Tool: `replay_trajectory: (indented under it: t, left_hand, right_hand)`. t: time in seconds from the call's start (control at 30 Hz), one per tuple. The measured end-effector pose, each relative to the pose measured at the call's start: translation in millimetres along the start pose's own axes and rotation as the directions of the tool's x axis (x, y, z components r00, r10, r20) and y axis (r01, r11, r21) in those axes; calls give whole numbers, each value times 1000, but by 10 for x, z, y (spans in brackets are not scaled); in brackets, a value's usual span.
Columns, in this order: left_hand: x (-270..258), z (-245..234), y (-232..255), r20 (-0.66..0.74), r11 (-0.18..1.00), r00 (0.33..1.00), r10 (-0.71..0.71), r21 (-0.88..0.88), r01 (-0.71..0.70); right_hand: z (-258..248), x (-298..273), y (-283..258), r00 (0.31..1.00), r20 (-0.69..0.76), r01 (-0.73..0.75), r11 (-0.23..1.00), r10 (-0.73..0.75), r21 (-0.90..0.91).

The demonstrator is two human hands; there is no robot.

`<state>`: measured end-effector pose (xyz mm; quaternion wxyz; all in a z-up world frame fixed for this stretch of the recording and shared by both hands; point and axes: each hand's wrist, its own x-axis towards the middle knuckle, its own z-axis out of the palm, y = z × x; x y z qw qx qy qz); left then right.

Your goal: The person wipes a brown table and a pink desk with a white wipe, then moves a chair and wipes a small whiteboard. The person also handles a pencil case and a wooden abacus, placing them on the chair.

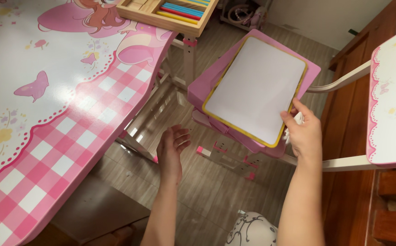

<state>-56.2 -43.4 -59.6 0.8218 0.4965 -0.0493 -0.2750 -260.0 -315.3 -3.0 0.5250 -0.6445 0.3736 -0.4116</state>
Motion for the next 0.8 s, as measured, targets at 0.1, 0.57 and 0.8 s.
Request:
replay_trajectory:
  t: [0.1, 0.57, 0.8]
  left_hand:
    - [-1, 41, -1, 4, 1000, 1000, -8, -3, 8]
    - [21, 68, -4, -9, 999, 1000, -23, 22, 23]
    - [60, 35, -82, 16, 1000, 1000, -14, -6, 14]
  right_hand:
    - [-70, -41, -87, 998, 30, -55, 998, 54, 12]
    - [-45, -232, -575, 945, -11, -325, 937, 326, -131]
    - [-50, -201, -515, 994, 46, -108, 952, 99, 286]
